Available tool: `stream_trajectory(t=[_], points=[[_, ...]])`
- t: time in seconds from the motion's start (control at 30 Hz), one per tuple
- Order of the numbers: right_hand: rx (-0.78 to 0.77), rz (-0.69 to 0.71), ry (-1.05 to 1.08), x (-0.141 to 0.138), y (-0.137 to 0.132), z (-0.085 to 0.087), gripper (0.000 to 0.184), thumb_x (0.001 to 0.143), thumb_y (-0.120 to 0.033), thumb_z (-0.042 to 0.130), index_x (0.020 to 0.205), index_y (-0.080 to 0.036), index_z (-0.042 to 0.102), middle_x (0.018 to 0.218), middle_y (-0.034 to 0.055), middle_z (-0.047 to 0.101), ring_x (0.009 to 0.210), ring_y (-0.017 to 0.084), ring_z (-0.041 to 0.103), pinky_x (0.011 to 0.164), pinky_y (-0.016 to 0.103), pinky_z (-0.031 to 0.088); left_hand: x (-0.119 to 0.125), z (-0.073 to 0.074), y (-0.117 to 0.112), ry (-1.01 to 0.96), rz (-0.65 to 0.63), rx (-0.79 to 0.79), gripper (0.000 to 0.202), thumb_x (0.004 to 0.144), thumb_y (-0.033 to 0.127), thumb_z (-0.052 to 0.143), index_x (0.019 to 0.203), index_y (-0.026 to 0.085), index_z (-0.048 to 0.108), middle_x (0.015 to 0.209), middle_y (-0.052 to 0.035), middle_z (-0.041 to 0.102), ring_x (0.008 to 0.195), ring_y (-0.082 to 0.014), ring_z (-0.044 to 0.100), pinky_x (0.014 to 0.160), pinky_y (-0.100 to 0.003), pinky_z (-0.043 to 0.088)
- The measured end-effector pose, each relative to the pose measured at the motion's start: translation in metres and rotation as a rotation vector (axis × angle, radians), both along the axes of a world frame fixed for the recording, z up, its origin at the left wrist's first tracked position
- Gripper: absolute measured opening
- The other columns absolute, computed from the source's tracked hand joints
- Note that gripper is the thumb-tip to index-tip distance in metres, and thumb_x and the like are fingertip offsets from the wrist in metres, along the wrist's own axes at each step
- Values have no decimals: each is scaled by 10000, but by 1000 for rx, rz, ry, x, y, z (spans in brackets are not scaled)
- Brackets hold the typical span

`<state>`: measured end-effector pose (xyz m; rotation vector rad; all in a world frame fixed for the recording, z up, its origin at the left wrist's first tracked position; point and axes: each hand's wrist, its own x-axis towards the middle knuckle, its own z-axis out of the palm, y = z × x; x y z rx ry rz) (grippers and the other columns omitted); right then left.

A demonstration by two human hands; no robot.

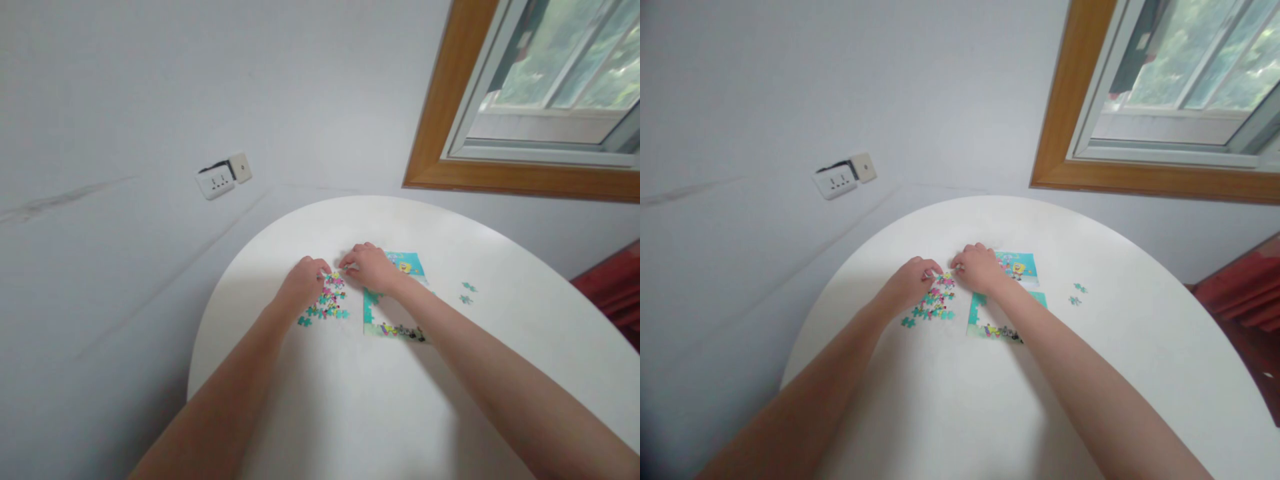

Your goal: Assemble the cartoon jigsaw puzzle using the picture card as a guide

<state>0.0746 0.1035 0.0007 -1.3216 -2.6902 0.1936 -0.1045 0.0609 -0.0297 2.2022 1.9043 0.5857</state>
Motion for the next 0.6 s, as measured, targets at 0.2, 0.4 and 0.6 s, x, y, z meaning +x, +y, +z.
stream_trajectory(t=[0.2, 0.4, 0.6], points=[[-40, 93, -22, -3, -4, 0, 253, 795, -295, 590, 1018, -324, 705, 1028, 68, 623, 1025, 244, 510, 852, 340, 391, -7, 9, -1, 4, 39, 21, 319, 746, 76, 421, 915, 171, 674, 849, -51, 641, 852, -170, 592, 825, -279, 467], [-69, 122, 26, 0, 0, -6, 207, 765, -238, 599, 925, -271, 727, 967, 55, 658, 970, 198, 556, 870, 299, 388, -15, 20, -2, -35, 102, -146, 291, 729, 119, 455, 871, 157, 706, 769, -41, 690, 727, -162, 612, 691, -240, 468], [-134, 124, 127, 1, -3, -5, 165, 719, -216, 632, 859, -205, 719, 887, 37, 694, 848, 159, 606, 769, 245, 422, -12, 19, -1, -102, 68, -217, 242, 719, 145, 522, 869, 137, 712, 772, -40, 713, 689, -141, 636, 626, -200, 464]])
